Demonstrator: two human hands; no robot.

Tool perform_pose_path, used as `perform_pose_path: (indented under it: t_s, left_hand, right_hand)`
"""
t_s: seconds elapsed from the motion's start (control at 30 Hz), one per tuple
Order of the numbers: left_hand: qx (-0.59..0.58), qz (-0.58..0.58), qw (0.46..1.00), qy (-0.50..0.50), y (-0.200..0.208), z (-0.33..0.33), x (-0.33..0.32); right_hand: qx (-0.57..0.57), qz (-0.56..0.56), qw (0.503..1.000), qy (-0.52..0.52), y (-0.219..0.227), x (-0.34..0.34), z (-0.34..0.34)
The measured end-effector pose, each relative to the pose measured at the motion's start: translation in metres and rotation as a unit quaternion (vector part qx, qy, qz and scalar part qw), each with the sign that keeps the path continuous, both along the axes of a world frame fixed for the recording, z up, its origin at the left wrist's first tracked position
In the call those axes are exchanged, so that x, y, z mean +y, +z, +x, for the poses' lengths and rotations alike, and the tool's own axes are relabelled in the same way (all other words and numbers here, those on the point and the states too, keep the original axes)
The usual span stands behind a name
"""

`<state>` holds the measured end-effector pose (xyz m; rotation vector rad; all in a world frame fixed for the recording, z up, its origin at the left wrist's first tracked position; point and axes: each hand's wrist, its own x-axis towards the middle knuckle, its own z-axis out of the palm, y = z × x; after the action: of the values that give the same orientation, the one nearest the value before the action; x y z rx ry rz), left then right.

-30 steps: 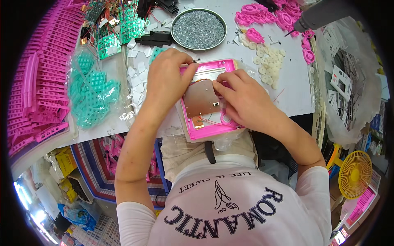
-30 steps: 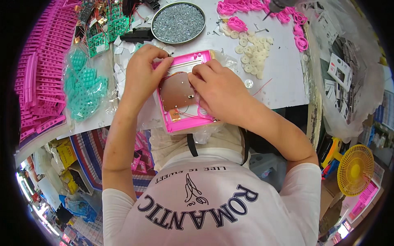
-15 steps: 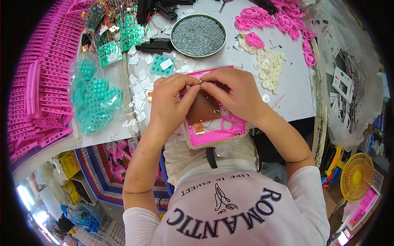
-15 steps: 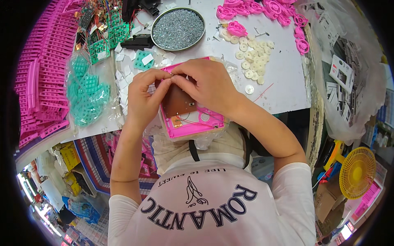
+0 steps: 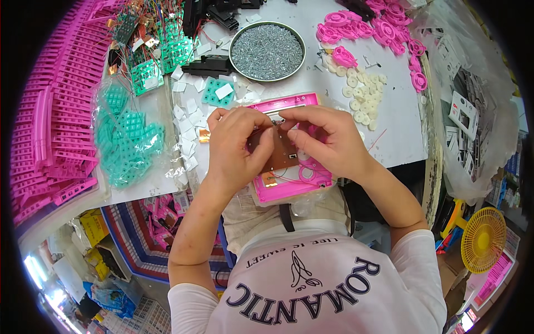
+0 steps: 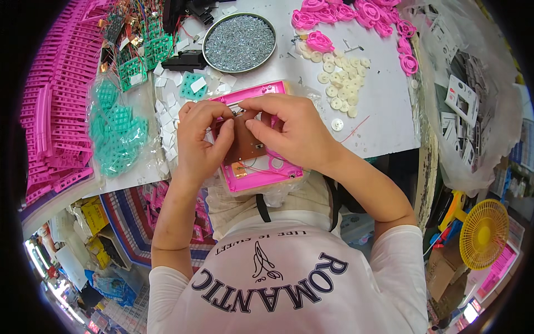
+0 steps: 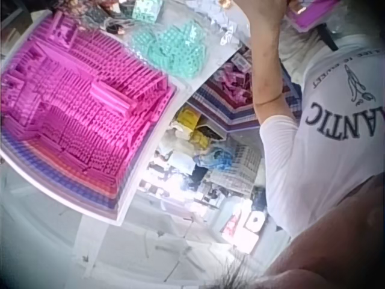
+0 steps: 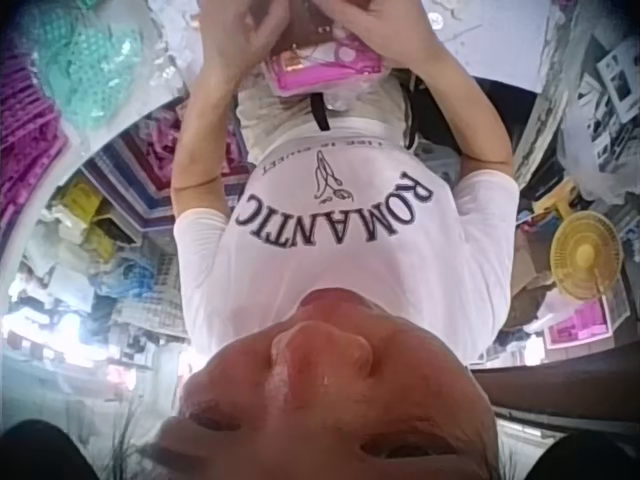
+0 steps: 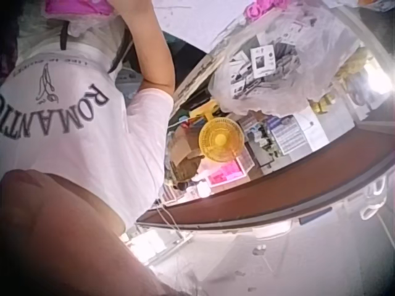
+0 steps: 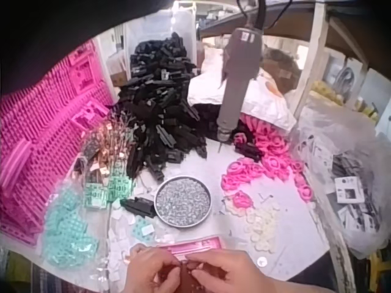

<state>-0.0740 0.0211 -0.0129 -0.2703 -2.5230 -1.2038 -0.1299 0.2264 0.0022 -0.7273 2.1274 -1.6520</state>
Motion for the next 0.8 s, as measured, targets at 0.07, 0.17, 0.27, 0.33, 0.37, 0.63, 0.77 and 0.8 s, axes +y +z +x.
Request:
perform_pose_path:
  t_s: [0.07, 0.17, 0.27, 0.33, 0.37, 0.63, 0.77, 0.8]
  left_hand:
    - [0.01, -0.003, 1.0, -0.002, 0.0, 0.001, 0.0]
    - [0.019, -0.012, 1.0, -0.005, -0.006, 0.001, -0.002]
    - [0.025, -0.014, 0.999, -0.029, -0.008, -0.001, -0.004]
    - [0.044, -0.007, 0.997, -0.062, -0.01, -0.002, -0.007]
    - [0.042, -0.016, 0.997, -0.065, -0.01, -0.002, -0.009]
    - [0.019, -0.018, 0.999, -0.04, -0.004, 0.004, -0.015]
    - [0.039, -0.005, 0.999, -0.021, -0.009, 0.003, -0.013]
    - [0.04, -0.011, 0.999, -0.019, -0.009, 0.004, -0.014]
  right_hand:
    - [0.002, 0.003, 1.0, 0.006, 0.001, 0.001, 0.001]
    - [0.006, 0.003, 1.0, 0.018, 0.003, 0.002, 0.002]
    - [-0.027, 0.0, 0.998, 0.056, 0.005, 0.003, 0.001]
    - [-0.104, 0.001, 0.989, 0.105, 0.009, 0.005, -0.005]
    - [-0.069, 0.023, 0.994, 0.082, 0.011, 0.008, -0.01]
    - [0.412, 0.262, 0.853, -0.185, -0.029, 0.052, -0.123]
    - [0.364, 0.15, 0.911, -0.125, -0.026, 0.023, -0.119]
    - [0.281, 0.125, 0.948, -0.084, -0.018, 0.012, -0.101]
